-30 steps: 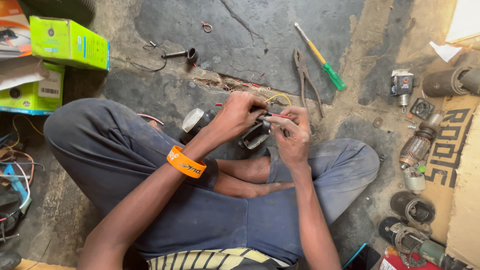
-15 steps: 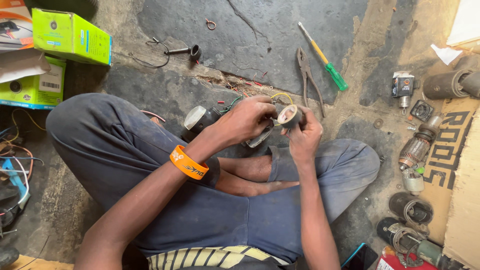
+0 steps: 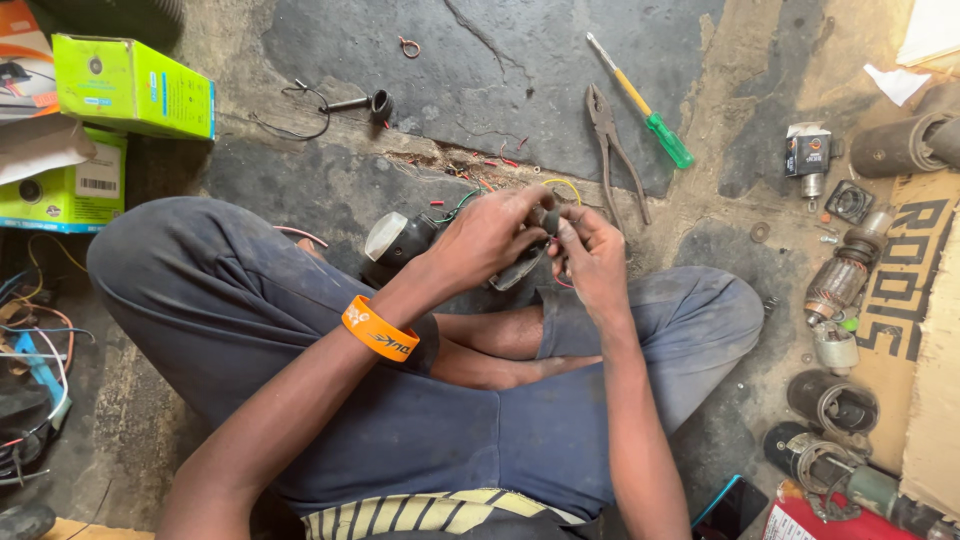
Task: The person sits on the floor and repairs a small electrical component, likely a motor or starter. They strip wire ends, twist connections, and wrap them with electrical tape. They use a screwdriver to adjust internal parts and pliers to strip and hold wires.
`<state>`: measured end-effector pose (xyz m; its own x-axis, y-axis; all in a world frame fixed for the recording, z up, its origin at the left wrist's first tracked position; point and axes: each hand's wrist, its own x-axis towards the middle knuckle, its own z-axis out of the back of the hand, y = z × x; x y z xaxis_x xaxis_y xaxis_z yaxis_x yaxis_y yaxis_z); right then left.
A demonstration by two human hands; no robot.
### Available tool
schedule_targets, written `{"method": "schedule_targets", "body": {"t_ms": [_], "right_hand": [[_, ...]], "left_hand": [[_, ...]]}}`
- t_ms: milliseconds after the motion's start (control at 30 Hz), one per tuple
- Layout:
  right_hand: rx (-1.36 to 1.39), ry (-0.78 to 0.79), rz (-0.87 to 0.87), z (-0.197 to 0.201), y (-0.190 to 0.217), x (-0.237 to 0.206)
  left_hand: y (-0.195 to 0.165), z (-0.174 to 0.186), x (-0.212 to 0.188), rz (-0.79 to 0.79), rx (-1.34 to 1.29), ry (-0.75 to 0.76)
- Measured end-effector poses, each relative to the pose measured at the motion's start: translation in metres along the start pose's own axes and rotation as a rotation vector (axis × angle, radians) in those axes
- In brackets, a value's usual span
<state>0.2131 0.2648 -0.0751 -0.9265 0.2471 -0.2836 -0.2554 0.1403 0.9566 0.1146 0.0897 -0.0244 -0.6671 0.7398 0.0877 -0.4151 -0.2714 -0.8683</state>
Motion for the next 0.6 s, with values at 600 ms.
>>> {"method": "schedule_targets", "body": {"t_ms": [600], "right_hand": [[-0.550, -0.138, 0.695, -0.011, 0.037, -0.020]], "left_hand": [[0.027, 0.000, 0.008, 0.211, -0.284, 0.019]]}}
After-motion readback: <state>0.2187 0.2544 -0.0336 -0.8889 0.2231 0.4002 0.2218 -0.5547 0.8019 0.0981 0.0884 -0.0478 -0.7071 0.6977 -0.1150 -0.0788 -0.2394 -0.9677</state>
